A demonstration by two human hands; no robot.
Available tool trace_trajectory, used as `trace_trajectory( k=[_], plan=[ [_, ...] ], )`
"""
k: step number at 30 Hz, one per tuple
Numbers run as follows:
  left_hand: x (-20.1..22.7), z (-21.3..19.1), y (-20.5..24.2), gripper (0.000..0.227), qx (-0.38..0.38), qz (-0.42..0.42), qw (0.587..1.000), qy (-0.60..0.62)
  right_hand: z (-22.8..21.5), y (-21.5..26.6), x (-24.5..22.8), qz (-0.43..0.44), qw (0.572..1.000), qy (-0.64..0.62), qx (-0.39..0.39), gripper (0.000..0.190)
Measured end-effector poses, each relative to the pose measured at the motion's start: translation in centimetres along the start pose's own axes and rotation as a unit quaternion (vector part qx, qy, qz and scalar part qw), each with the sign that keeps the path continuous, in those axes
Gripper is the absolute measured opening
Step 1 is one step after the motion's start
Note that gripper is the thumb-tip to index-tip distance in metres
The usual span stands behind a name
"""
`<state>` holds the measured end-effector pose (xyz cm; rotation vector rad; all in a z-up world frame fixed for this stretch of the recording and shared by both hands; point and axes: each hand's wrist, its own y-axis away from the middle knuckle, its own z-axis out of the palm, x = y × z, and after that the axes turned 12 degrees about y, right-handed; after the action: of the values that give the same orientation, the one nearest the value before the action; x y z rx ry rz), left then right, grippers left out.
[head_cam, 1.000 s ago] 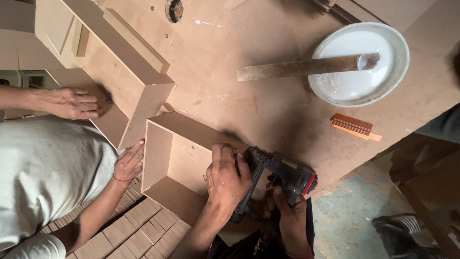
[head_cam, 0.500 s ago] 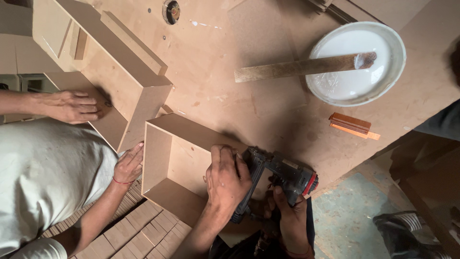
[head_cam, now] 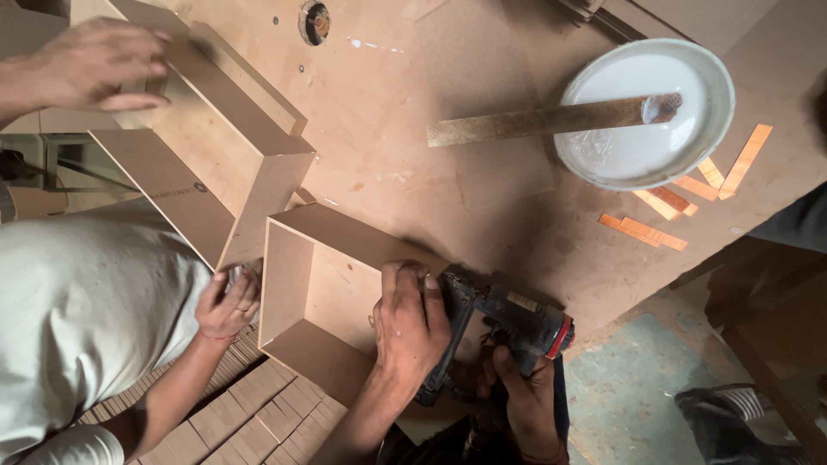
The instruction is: The person assembles a small wooden box by attaching side panels to a base using a pneumatic nail gun. They position the panels, drive nails along the edges, and then measure the finished box with a tape measure.
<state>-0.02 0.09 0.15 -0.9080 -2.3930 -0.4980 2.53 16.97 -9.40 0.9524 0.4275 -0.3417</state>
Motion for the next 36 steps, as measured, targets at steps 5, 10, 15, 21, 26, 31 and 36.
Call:
trace_trajectory(
  k=[5, 10, 15, 21, 26, 31, 36],
  plan=[
    [0.0, 0.1, 0.0, 0.017, -0.001, 0.004, 1.0, 0.003, 0.1, 0.1, -0.3, -0.02, 1.0, -0.001, -0.01, 0.027],
    [-0.2, 0.1, -0.1, 0.018, -0.008, 0.0, 1.0, 0.003, 0.2, -0.1, -0.5, 0.0, 1.0, 0.004, 0.002, 0.024],
    [0.0, 0.1, -0.1, 0.018, -0.005, 0.009, 1.0, 0.0, 0.1, 0.6, -1.3, -0.017, 1.0, 0.012, 0.015, 0.022],
    [0.5, -1.0, 1.6, 0.039, 0.017, 0.052, 0.998, -0.015, 0.1, 1.1, -2.3, -0.012, 0.999, 0.017, 0.027, 0.022],
    [-1.0, -1.5, 2.6, 0.048, 0.049, 0.131, 0.988, -0.07, 0.4, 1.3, -3.1, 0.0, 1.0, 0.011, 0.009, 0.022],
    [-2.6, -0.9, 2.6, 0.039, 0.076, 0.138, 0.984, -0.081, 1.1, 1.4, -3.7, -0.024, 1.0, 0.01, -0.008, 0.023],
    [-3.1, -0.4, 2.8, 0.039, 0.069, 0.149, 0.982, -0.088, 0.6, 1.3, -3.2, -0.004, 1.0, 0.004, -0.022, 0.022]
  ],
)
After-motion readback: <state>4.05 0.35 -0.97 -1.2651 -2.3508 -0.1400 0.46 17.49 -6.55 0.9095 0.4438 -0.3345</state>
